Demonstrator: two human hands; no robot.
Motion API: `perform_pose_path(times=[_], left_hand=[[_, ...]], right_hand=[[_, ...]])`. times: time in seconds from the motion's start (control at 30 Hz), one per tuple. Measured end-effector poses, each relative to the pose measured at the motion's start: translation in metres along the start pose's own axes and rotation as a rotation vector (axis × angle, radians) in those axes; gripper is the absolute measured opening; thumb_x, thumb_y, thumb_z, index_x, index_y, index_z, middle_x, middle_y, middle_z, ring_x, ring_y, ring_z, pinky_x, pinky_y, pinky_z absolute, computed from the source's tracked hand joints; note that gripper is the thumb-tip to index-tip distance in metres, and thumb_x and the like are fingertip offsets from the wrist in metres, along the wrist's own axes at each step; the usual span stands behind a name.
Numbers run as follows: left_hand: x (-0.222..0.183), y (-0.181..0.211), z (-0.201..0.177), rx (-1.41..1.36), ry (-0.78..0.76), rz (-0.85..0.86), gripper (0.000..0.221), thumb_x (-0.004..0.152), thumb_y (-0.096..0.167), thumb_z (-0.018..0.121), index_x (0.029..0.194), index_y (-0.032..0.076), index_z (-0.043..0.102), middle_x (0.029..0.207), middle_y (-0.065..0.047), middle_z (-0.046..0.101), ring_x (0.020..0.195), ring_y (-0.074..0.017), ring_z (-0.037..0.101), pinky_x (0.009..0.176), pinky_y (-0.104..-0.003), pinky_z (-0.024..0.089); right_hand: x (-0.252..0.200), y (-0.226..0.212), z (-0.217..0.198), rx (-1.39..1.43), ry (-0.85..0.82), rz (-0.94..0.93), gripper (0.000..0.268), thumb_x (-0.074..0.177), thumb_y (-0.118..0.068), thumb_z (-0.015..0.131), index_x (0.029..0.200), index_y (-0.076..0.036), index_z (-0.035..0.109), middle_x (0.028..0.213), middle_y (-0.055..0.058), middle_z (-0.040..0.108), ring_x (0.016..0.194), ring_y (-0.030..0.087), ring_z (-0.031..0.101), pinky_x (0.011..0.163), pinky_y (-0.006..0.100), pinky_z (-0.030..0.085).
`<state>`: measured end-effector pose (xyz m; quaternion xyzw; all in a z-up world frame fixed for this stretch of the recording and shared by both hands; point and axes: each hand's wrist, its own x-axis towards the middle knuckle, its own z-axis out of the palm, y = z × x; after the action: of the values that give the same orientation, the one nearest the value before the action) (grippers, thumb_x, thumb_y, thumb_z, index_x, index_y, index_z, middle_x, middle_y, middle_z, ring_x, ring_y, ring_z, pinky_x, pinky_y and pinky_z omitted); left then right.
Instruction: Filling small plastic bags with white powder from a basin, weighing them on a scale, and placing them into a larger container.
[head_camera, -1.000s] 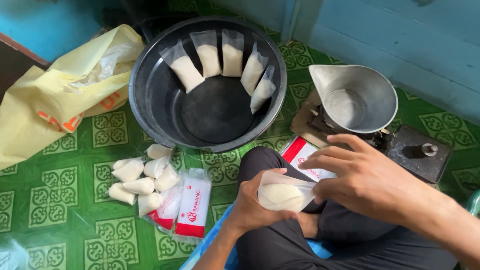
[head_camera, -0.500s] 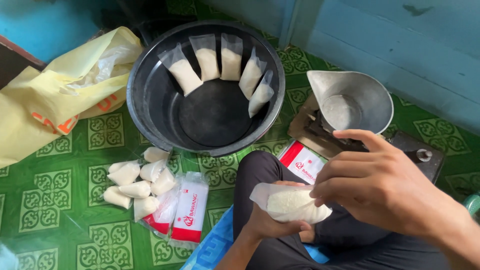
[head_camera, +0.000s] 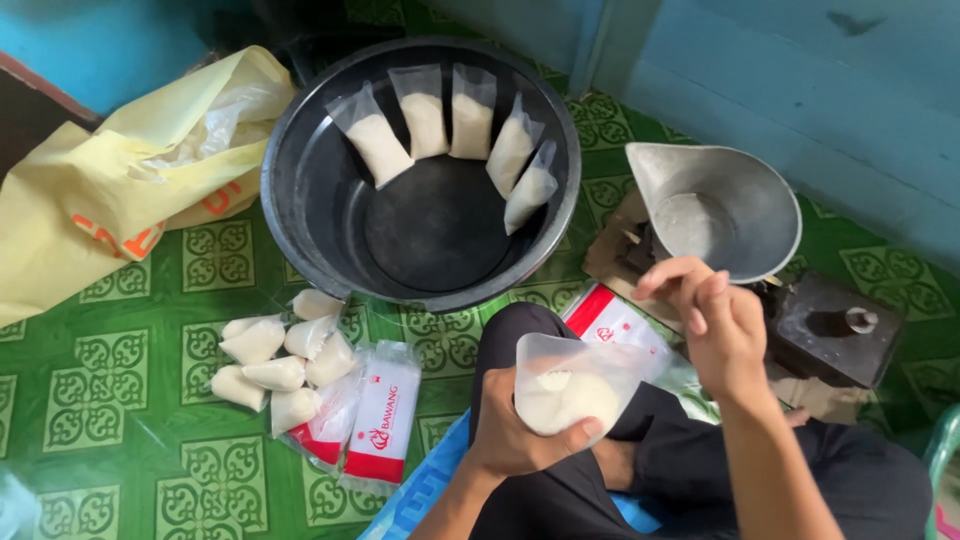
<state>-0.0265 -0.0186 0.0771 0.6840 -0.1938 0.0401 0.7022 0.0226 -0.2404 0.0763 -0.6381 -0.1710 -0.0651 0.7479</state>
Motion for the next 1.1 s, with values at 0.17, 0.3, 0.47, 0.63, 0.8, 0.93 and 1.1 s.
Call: perform_pose_path(times=[0.17, 0.3, 0.47, 0.63, 0.8, 0.93, 1.1], left_hand=[[-0.004, -0.009, 0.0, 0.035, -0.011, 0.032, 0.042, 0.069, 0.022, 0.073, 0.1, -0.007, 0.066, 0.072, -0.011, 0.07, 0.055, -0.0169, 0.061, 0.054, -0.026, 0.052], [-0.002, -0.008, 0.002, 0.017, 0.006, -0.019, 0.041, 0.068, 0.02, 0.075, 0.099, -0.006, 0.068, 0.073, -0.011, 0.071, 0.056, -0.015, 0.063, 0.055, -0.026, 0.052], [-0.001, -0.002, 0.006, 0.022, 0.038, -0.051, 0.033, 0.067, 0.014, 0.077, 0.094, -0.003, 0.069, 0.075, -0.011, 0.074, 0.058, -0.0153, 0.067, 0.053, -0.026, 0.053], [-0.005, 0.007, 0.007, 0.047, 0.032, -0.055, 0.031, 0.062, 0.01, 0.079, 0.091, 0.002, 0.07, 0.073, -0.009, 0.074, 0.057, -0.0163, 0.069, 0.051, -0.026, 0.053], [-0.009, 0.014, 0.005, 0.066, 0.013, -0.059, 0.028, 0.066, 0.012, 0.078, 0.09, 0.001, 0.069, 0.073, -0.008, 0.074, 0.056, -0.0169, 0.069, 0.052, -0.027, 0.054], [-0.008, 0.027, 0.005, 0.119, 0.032, -0.054, 0.032, 0.066, 0.011, 0.079, 0.095, 0.003, 0.07, 0.073, -0.008, 0.074, 0.055, -0.0166, 0.068, 0.051, -0.027, 0.054], [-0.005, 0.036, 0.007, 0.221, 0.08, 0.0, 0.031, 0.065, 0.014, 0.08, 0.091, 0.002, 0.07, 0.07, -0.007, 0.073, 0.05, -0.0157, 0.064, 0.047, -0.027, 0.052]], right_hand=[[-0.012, -0.023, 0.028, -0.114, 0.031, 0.019, 0.025, 0.095, -0.009, 0.041, 0.12, -0.007, 0.042, 0.158, 0.022, 0.031, 0.129, 0.033, 0.052, 0.103, 0.045, 0.044], [-0.013, -0.066, 0.054, -0.486, -0.003, 0.114, 0.101, 0.079, -0.079, 0.04, 0.14, 0.002, 0.036, 0.142, 0.017, 0.051, 0.122, 0.029, 0.058, 0.097, 0.043, 0.047], [-0.021, -0.051, 0.073, -1.11, -0.004, -0.054, 0.067, 0.081, -0.051, 0.058, 0.131, -0.006, 0.056, 0.106, 0.014, 0.071, 0.08, 0.028, 0.07, 0.067, 0.037, 0.052], [-0.013, -0.034, 0.081, -1.234, 0.041, -0.19, 0.025, 0.085, -0.031, 0.066, 0.081, -0.007, 0.06, 0.068, 0.004, 0.058, 0.047, 0.02, 0.049, 0.044, 0.033, 0.038], [-0.013, -0.03, 0.077, -1.325, 0.057, -0.336, 0.035, 0.095, -0.023, 0.062, 0.066, -0.008, 0.049, 0.053, 0.002, 0.042, 0.04, 0.018, 0.031, 0.039, 0.035, 0.028], [-0.019, -0.028, 0.072, -1.344, 0.102, -0.313, 0.029, 0.097, -0.02, 0.059, 0.073, -0.006, 0.052, 0.052, 0.002, 0.043, 0.04, 0.019, 0.03, 0.041, 0.034, 0.03], [-0.019, -0.028, 0.069, -1.377, 0.106, -0.272, 0.027, 0.098, -0.018, 0.059, 0.075, -0.006, 0.052, 0.051, 0.002, 0.044, 0.038, 0.02, 0.032, 0.04, 0.035, 0.031]])
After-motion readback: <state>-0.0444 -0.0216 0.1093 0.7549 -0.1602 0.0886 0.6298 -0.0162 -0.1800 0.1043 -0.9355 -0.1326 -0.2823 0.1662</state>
